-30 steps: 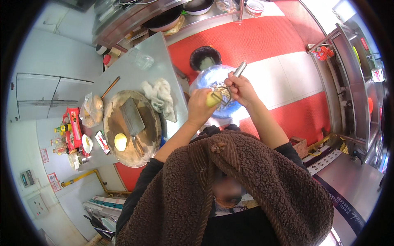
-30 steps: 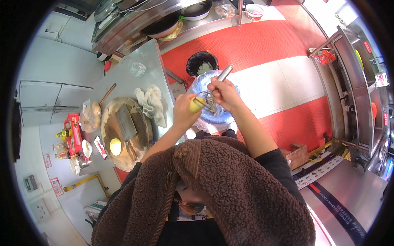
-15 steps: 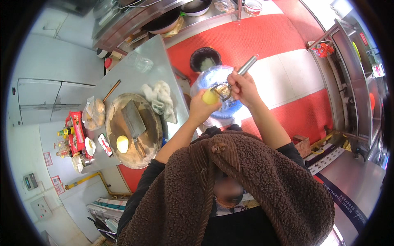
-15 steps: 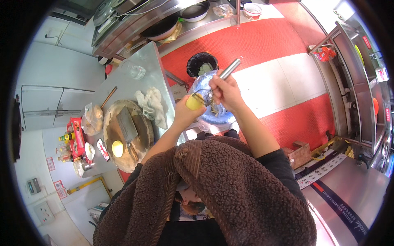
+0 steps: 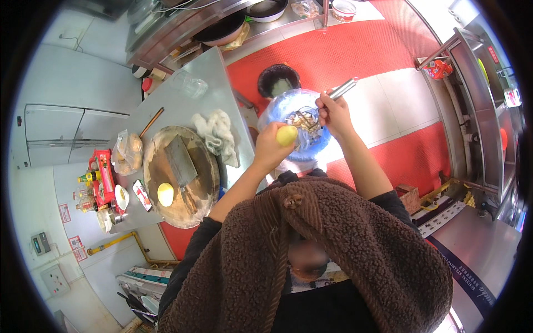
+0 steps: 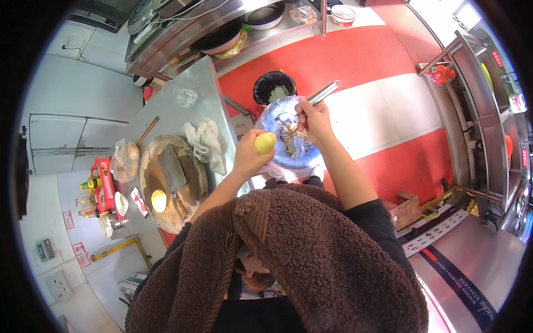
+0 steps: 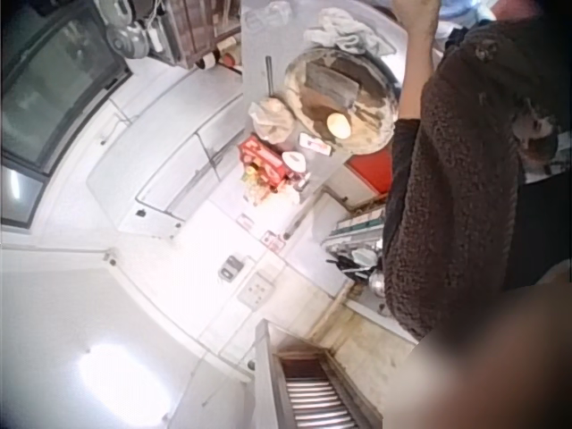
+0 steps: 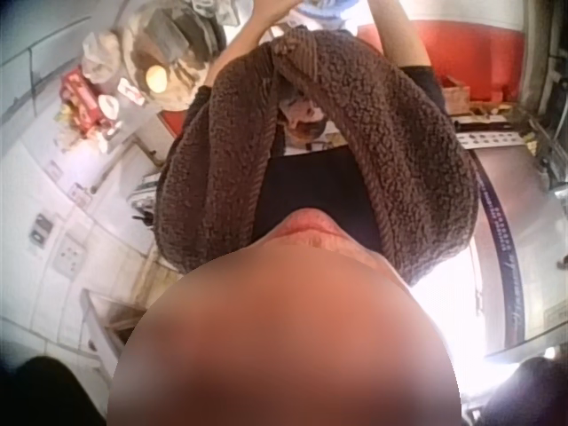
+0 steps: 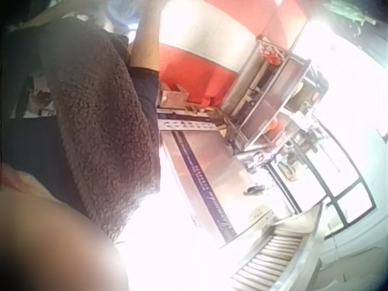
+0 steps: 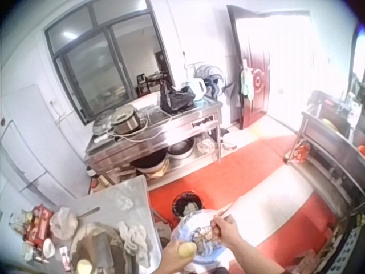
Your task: The person retrieves a container of cut potatoes from a refrigerator and places it on a prep table. They then take whole potatoes from a plastic bag, place them on the table, and peel them one by one using a vegetable peeler, discarding the peels into a bin.
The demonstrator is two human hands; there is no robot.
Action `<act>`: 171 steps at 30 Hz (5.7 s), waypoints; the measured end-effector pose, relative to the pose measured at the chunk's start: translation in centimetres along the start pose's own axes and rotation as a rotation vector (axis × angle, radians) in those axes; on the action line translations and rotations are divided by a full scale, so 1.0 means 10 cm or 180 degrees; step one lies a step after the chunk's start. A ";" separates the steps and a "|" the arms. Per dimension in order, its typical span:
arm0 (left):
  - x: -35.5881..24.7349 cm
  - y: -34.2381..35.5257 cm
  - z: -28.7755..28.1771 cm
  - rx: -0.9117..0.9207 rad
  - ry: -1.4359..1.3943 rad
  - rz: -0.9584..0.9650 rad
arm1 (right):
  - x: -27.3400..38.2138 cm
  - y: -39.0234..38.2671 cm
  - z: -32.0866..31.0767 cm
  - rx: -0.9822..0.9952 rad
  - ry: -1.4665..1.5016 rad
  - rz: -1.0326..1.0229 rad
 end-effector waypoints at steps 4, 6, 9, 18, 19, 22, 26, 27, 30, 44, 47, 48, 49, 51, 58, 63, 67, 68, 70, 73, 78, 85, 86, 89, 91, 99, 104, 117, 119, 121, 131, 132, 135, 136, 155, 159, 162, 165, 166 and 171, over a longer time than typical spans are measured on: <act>-0.04 0.02 -0.03 -0.0377 0.0308 0.0616 | -0.07 -0.22 0.27 0.0586 0.0192 0.0408; -0.08 -0.01 -0.07 -0.0538 0.0347 0.0844 | -0.16 -0.21 0.32 0.0875 0.0340 0.0611; -0.16 -0.05 -0.15 -0.0699 0.0255 0.1196 | -0.31 0.05 -0.01 -0.0142 0.0154 0.0641; -0.15 0.02 -0.13 -0.0796 0.0408 0.1273 | 0.01 -0.19 0.18 0.0334 0.0525 0.0131; -0.13 0.02 -0.12 -0.0790 0.0434 0.1182 | 0.01 -0.28 0.28 0.0519 0.0531 0.0213; -0.09 0.00 -0.09 -0.0704 0.0426 0.0978 | -0.06 -0.40 0.45 0.0973 0.0079 0.0329; -0.11 -0.03 -0.14 -0.0751 0.0311 0.0945 | -0.05 -0.05 0.08 -0.0066 -0.0287 -0.0293; -0.12 -0.02 -0.15 -0.0749 0.0330 0.0932 | -0.11 0.05 -0.09 -0.0534 -0.0048 0.0009; -0.12 -0.01 -0.14 -0.0719 0.0401 0.0918 | -0.16 0.11 -0.18 -0.0518 -0.0314 -0.0088; 0.07 -0.09 -0.08 -0.0533 0.0848 0.0692 | -0.39 -0.05 0.05 0.0117 0.0126 0.0046; 0.16 -0.12 -0.13 -0.0530 0.0843 0.0365 | -0.36 0.12 -0.23 -0.0436 -0.0032 -0.0293; 0.12 -0.12 -0.15 -0.0639 0.0773 0.0515 | -0.33 0.12 -0.25 -0.0475 0.0035 -0.0336; 0.13 -0.11 -0.16 -0.0671 0.0774 0.0519 | -0.33 0.09 -0.29 -0.0728 0.0020 -0.0222; 0.15 -0.09 -0.14 -0.0685 0.0738 0.0441 | -0.25 -0.05 -0.09 -0.0212 0.0232 -0.0329; 0.18 -0.11 -0.12 -0.0540 0.0484 0.0127 | -0.42 -0.24 0.21 0.0346 0.0293 0.0207; 0.08 -0.12 -0.18 -0.0524 -0.0020 0.0252 | -0.40 0.18 -0.29 -0.0552 0.0036 -0.0176; 0.06 -0.08 -0.25 -0.0620 -0.0110 0.0452 | -0.24 0.04 -0.10 -0.0340 0.0144 -0.0477; 0.07 -0.08 -0.28 -0.0598 -0.0132 0.0476 | -0.25 -0.04 0.04 -0.0142 0.0274 -0.0279; 0.17 -0.10 -0.37 -0.0749 -0.0021 0.0257 | -0.23 -0.24 0.34 0.0458 0.0701 -0.0068; 0.23 -0.16 -0.41 -0.0699 0.0032 0.0077 | -0.37 -0.32 0.48 0.0663 0.0368 0.0474; -0.02 -0.33 -0.50 -0.0623 -0.0614 0.0004 | -0.55 0.05 -0.15 -0.0269 0.0208 0.0758; 0.22 -0.48 -1.61 -0.1736 0.0065 -0.0450 | -0.58 0.37 -0.71 -0.0414 -0.1762 -0.0559; 0.36 -0.53 -1.85 -0.1937 0.0123 -0.0497 | -0.62 0.35 -0.68 -0.0213 -0.1693 -0.0573; 0.91 -0.65 -2.59 -0.2323 0.1754 -0.0728 | -0.70 0.40 -0.68 -0.0447 -0.1935 -0.0419; 1.31 -0.71 -2.93 -0.2215 0.2263 -0.0871 | -0.73 0.42 -0.67 -0.0498 -0.2064 -0.0424; 2.17 -0.87 -3.06 -0.1290 0.3016 -0.1309 | -0.76 0.44 -0.71 -0.0571 -0.2419 -0.0397; 2.42 -0.73 -3.40 -0.1296 0.1982 -0.1392 | -0.57 0.35 -0.68 -0.0739 -0.2922 -0.0901; 4.43 0.27 -4.75 -0.2894 0.2040 -0.1542 | -0.52 0.71 -1.44 -0.0966 -0.3494 -0.0950; 4.57 0.27 -4.75 -0.2667 0.2476 -0.1837 | -0.51 0.67 -1.35 -0.0835 -0.3816 -0.1152; 4.58 0.33 -4.78 -0.2379 0.3052 -0.1757 | -0.54 0.59 -1.22 -0.0615 -0.3933 -0.1031; 4.85 0.70 -5.01 -0.2841 0.3217 -0.2312 | -0.88 0.75 -1.14 0.0364 -0.4053 -0.0747; 4.89 0.72 -4.98 -0.2827 0.3151 -0.2315 | -0.89 0.80 -1.18 0.0302 -0.4144 -0.0637; 4.84 0.73 -4.90 -0.2694 0.3094 -0.2198 | -0.87 0.82 -1.16 0.0041 -0.4343 -0.0306; 4.76 0.71 -4.87 -0.2637 0.3097 -0.2153 | -0.84 0.79 -1.11 -0.0047 -0.4408 -0.0196; 1.50 -0.30 -3.39 -0.1040 -0.4650 -0.1550 | -0.06 -0.37 0.79 0.0387 -0.0713 -0.0193; 0.73 -0.05 -2.14 -0.0095 -0.5471 -0.1779 | 0.00 -0.99 1.72 0.1537 -0.0500 -0.0008; 0.26 0.00 -1.26 0.0013 -0.5220 -0.2481 | 0.14 -1.25 1.84 0.1983 0.0049 0.0201; -0.01 -0.12 -0.62 -0.0216 -0.4691 -0.3153 | 0.29 -1.23 1.56 0.1706 -0.0184 0.0198; -0.03 -0.18 -0.50 -0.0288 -0.4435 -0.3347 | 0.30 -1.23 1.47 0.1778 -0.0185 0.0268; -0.12 -0.36 -0.17 0.0304 -0.4219 -0.3350 | 0.22 -0.98 1.10 0.1600 -0.0183 0.0780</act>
Point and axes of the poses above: each hand's wrist, its own y-axis towards the middle knuckle, its own z-axis out of the palm, x = y × z, the point moved 7 cm from there along y, towards the middle knuckle, and after that the axes turned 15 degrees about -x, right-handed, at the moved point
